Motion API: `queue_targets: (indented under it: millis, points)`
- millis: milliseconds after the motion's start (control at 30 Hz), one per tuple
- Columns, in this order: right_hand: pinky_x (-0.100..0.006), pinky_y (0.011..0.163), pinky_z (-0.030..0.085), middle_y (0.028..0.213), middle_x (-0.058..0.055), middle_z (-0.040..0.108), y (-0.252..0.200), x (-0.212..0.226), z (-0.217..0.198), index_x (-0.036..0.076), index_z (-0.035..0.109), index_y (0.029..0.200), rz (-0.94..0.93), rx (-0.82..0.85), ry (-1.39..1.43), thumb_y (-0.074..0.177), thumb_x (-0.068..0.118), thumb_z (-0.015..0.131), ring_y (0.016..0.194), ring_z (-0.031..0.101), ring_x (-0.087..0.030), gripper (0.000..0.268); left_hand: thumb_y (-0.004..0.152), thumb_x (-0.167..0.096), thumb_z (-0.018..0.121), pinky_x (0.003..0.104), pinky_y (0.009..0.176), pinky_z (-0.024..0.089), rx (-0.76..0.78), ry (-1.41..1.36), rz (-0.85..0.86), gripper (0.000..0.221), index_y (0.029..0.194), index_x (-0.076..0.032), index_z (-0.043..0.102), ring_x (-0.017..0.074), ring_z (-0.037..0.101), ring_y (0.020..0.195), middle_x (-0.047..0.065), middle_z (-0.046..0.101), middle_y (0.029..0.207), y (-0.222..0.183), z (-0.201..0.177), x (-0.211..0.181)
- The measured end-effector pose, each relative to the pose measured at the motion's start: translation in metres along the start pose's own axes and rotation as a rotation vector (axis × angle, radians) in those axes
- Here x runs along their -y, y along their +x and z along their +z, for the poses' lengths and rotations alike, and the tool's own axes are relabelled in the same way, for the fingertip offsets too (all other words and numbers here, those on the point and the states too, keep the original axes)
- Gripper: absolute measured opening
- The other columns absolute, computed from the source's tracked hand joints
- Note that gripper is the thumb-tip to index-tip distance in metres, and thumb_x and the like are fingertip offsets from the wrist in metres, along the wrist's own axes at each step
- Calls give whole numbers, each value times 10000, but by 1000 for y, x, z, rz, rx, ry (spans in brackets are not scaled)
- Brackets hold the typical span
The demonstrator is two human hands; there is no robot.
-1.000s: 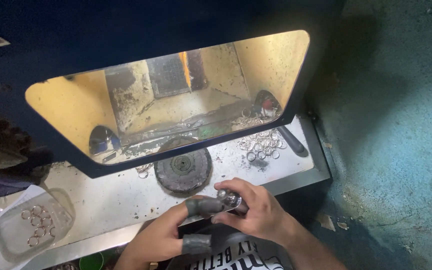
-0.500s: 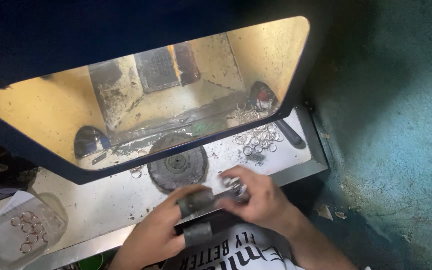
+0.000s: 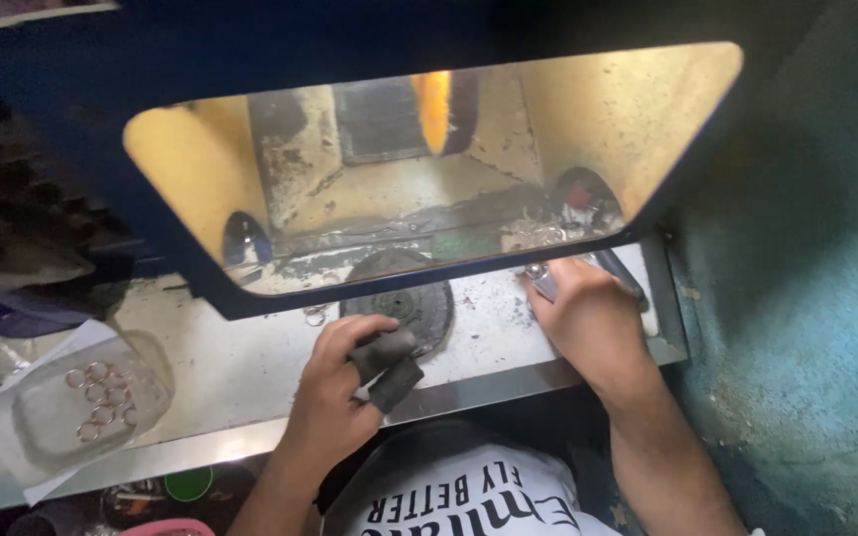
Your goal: Polishing small metal rings using a handheld rotary tool at a jewelry workbench.
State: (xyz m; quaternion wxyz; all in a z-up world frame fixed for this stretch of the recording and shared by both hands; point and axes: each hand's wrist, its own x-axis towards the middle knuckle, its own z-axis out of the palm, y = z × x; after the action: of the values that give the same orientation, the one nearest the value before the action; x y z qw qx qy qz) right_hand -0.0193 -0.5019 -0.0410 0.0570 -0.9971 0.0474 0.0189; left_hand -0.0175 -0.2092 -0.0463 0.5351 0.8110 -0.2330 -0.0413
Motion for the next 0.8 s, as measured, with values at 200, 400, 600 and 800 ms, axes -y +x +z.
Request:
queue_targets:
  millis: [200, 400, 600, 800]
  points:
    - [-427, 539, 476, 690, -110, 632, 1, -1, 7, 62, 597, 666, 25, -120, 27, 912, 310, 719, 595, 607, -290, 370, 885, -230, 741, 467, 1004, 485, 39, -23, -58, 393, 1239, -86, 645, 319, 593, 1177, 94, 630, 1249, 5, -6, -3]
    - [-425, 489, 388, 651, -115, 572, 2, -9, 12, 38, 502, 595, 109, -111, 61, 889, 341, 717, 577, 508, -280, 474, 905, -237, 712, 457, 979, 520, 51, -3, -85, 337, 1223, -133, 676, 292, 603, 1179, 69, 622, 1280, 5, -7, -4]
    - [-426, 536, 381, 666, -122, 533, 2, -19, 14, 35, 435, 645, 92, -135, 146, 890, 263, 725, 588, 491, -265, 443, 925, -261, 683, 513, 1004, 476, 88, 22, -64, 336, 1245, -163, 659, 325, 566, 1223, 78, 605, 1325, 4, -9, -3]
    - [-356, 578, 388, 840, -93, 625, 5, 4, -28, 10, 542, 702, 320, 114, 338, 888, 258, 712, 716, 543, -193, 353, 913, -249, 696, 509, 1015, 472, 111, 26, -79, 349, 1244, -144, 664, 321, 555, 1230, 80, 604, 1336, 4, -11, -6]
